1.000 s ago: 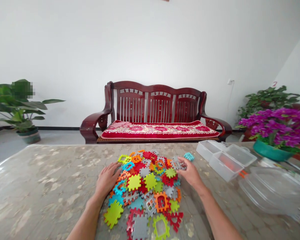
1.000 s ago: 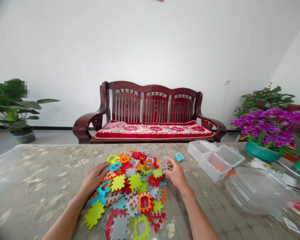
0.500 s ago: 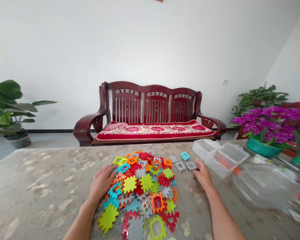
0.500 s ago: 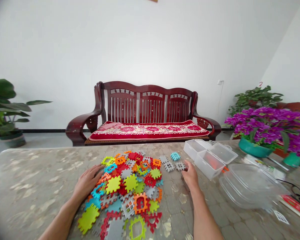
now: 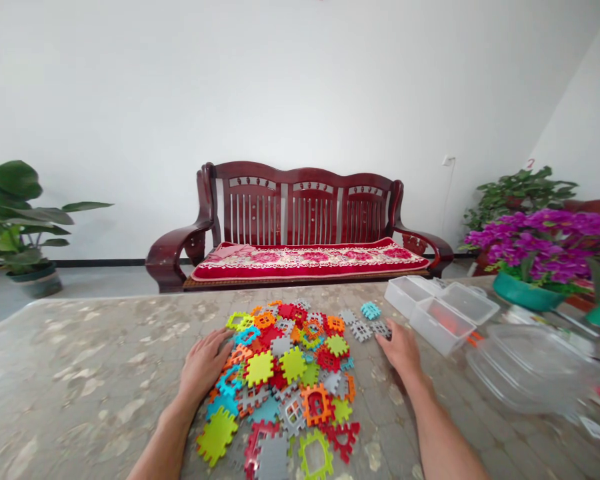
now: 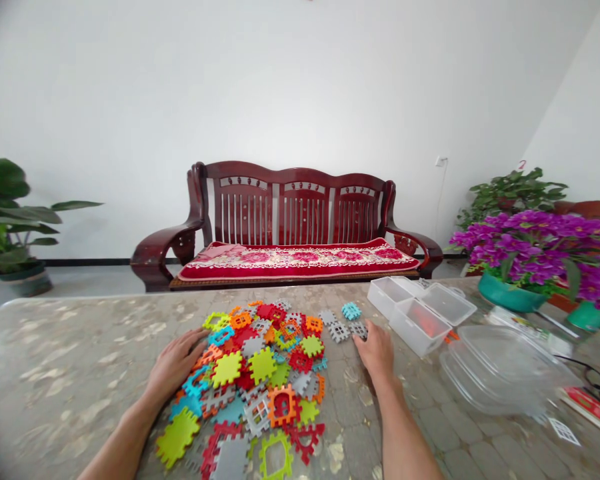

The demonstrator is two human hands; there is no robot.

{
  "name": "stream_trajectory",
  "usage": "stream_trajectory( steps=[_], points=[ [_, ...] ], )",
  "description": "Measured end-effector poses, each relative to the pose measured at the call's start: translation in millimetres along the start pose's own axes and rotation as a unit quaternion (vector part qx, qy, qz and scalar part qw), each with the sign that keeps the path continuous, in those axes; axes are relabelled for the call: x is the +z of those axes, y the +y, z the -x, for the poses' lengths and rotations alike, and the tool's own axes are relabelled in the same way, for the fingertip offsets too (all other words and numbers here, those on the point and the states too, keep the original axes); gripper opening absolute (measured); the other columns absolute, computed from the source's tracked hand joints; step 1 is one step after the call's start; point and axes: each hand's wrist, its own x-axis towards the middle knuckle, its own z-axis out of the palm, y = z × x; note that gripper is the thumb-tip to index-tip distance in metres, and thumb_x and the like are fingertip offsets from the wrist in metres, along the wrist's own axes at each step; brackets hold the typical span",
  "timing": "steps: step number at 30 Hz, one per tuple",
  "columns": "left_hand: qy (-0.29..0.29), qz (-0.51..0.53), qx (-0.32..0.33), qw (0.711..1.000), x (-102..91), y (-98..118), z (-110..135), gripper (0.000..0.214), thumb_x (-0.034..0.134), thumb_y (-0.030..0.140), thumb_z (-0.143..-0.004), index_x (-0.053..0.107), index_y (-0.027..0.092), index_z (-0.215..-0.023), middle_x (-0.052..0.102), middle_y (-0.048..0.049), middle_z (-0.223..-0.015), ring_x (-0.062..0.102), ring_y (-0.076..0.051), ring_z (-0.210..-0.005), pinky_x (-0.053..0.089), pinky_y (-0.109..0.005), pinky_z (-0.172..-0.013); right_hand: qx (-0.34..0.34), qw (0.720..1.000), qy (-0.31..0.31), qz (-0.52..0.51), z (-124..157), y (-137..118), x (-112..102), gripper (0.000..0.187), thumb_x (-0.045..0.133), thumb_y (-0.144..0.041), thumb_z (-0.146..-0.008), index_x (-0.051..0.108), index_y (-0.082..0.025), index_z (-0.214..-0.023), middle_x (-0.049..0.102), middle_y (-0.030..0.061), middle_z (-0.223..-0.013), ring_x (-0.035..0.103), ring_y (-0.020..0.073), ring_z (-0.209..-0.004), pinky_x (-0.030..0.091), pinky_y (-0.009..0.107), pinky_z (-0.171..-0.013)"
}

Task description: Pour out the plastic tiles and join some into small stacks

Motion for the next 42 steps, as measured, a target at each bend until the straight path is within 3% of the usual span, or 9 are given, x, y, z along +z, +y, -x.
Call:
stream_trajectory(
  steps=[5,9,13,19,22,26,36,42],
  points=[
    [0.006,-0.002,0.005,1.000,-1.6,1.5,0.0,0.045,0.037,0.045,-0.092,0.066,0.026,-0.121,0.061,-0.0037,-0.135,0.052,-0.023,-0.129,0.036,-0.040,-0.111,0.054,0.988,0.034,-0.141,0.1,-6.1,1.3,0.055,0.060,-0.044,-0.076,0.058,-0.017,-0.124,0.070,0.0126,-0.113,0.065,0.0266,-0.100,0.049,0.039,-0.089],
    [0.005,-0.004,0.006,1.000,-2.5,1.9,-0.2,0.045,0.036,0.044,-0.093,0.065,0.026,-0.122,0.061,-0.0037,-0.136,0.051,-0.024,-0.130,0.036,-0.041,-0.111,0.025,0.965,0.041,-0.258,3.7,-24.1,4.3,0.062,0.063,-0.047,-0.071,0.057,-0.017,-0.125,0.070,0.0105,-0.113,0.066,0.0238,-0.096,0.050,0.038,-0.089],
    [-0.001,-0.002,0.004,1.000,-2.5,1.9,0.0,0.045,0.036,0.044,-0.093,0.065,0.026,-0.123,0.061,-0.0030,-0.136,0.050,-0.023,-0.130,0.035,-0.040,-0.112,-0.008,0.972,0.024,-0.235,10.2,-38.7,7.3,0.058,0.063,-0.043,-0.071,0.058,-0.020,-0.124,0.071,0.0084,-0.111,0.065,0.0238,-0.097,0.049,0.039,-0.090],
    [-0.006,-0.003,0.002,1.000,-4.4,4.3,0.4,0.045,0.035,0.045,-0.093,0.064,0.026,-0.122,0.060,-0.0036,-0.137,0.051,-0.022,-0.129,0.034,-0.039,-0.112,-0.037,0.986,-0.008,-0.159,15.7,-38.1,8.9,0.055,0.062,-0.037,-0.073,0.058,-0.020,-0.125,0.069,0.0088,-0.112,0.063,0.0246,-0.102,0.047,0.040,-0.095],
    [-0.003,0.000,0.003,1.000,-4.5,4.7,0.7,0.045,0.036,0.044,-0.093,0.064,0.026,-0.122,0.060,-0.0032,-0.136,0.051,-0.022,-0.129,0.034,-0.039,-0.112,-0.058,0.988,0.008,-0.143,16.8,-40.3,2.6,0.054,0.061,-0.037,-0.074,0.058,-0.018,-0.124,0.066,0.0106,-0.117,0.060,0.0258,-0.108,0.044,0.041,-0.099],
    [0.002,0.006,0.001,1.000,-4.9,6.2,1.8,0.044,0.037,0.043,-0.093,0.064,0.027,-0.122,0.061,-0.0015,-0.135,0.051,-0.021,-0.129,0.034,-0.037,-0.112,-0.096,0.980,0.052,-0.168,21.5,-55.2,-8.2,0.040,0.055,-0.036,-0.080,0.064,-0.019,-0.115,0.065,0.0109,-0.116,0.057,0.0260,-0.111,0.042,0.041,-0.102],
    [-0.007,0.005,-0.009,1.000,-7.2,10.1,3.3,0.042,0.038,0.041,-0.093,0.063,0.026,-0.123,0.059,-0.0028,-0.138,0.049,-0.022,-0.130,0.033,-0.039,-0.112,-0.185,0.951,-0.085,-0.231,54.0,-114.2,-14.1,0.026,0.048,-0.032,-0.090,0.071,-0.024,-0.099,0.070,0.0067,-0.108,0.062,0.0213,-0.104,0.046,0.034,-0.097],
    [0.001,0.005,-0.011,1.000,-3.8,7.7,3.6,0.042,0.038,0.042,-0.094,0.064,0.026,-0.122,0.060,-0.0028,-0.137,0.048,-0.022,-0.132,0.032,-0.040,-0.112,-0.168,0.962,-0.066,-0.207,37.7,-122.2,-16.4,0.029,0.044,-0.032,-0.092,0.071,-0.024,-0.100,0.072,0.0050,-0.107,0.062,0.0202,-0.103,0.044,0.033,-0.096]
  ],
)
